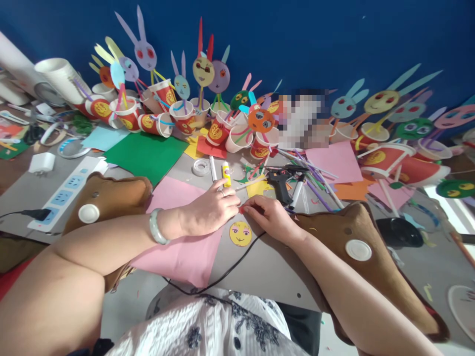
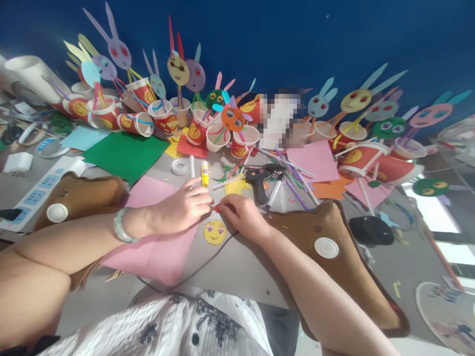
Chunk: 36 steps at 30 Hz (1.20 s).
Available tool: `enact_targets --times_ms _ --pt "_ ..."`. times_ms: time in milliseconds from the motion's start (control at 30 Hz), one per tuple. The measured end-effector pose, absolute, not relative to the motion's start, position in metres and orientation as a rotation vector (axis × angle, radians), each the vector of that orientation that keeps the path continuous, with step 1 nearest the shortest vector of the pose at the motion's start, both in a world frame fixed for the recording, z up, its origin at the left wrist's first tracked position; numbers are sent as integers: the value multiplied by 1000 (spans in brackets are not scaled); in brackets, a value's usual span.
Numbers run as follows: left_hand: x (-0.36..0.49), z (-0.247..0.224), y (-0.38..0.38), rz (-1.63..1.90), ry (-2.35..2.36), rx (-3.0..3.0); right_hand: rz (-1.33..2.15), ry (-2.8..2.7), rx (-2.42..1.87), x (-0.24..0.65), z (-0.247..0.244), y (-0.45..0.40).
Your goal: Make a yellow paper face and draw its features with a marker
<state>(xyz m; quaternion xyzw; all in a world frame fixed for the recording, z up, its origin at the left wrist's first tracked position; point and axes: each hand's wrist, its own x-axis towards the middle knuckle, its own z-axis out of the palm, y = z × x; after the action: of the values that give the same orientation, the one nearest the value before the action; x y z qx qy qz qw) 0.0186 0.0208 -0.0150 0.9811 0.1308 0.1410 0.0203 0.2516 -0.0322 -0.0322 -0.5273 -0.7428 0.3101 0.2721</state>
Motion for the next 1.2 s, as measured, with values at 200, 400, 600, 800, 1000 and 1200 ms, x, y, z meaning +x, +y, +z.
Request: enact_targets --times_ms 200,400,600,800,1000,1200 --pt "17 -8 21 340 267 3123 885 -2131 -1412 255 -27 -30" --pt "15 -15 21 415 244 3149 835 -2130 -1430 252 -30 -31" --pt "16 -19 17 384 239 3238 777 -2141 -1422 251 -30 -32" --pt "17 -18 15 388 264 3214 754 -2153 -1410 251 -33 -31" --pt "18 -17 17 360 307 3154 754 -2146 -1407 251 -33 -31" --pt "20 -8 18 608 503 2389 753 -2124 -1388 250 -32 -32"
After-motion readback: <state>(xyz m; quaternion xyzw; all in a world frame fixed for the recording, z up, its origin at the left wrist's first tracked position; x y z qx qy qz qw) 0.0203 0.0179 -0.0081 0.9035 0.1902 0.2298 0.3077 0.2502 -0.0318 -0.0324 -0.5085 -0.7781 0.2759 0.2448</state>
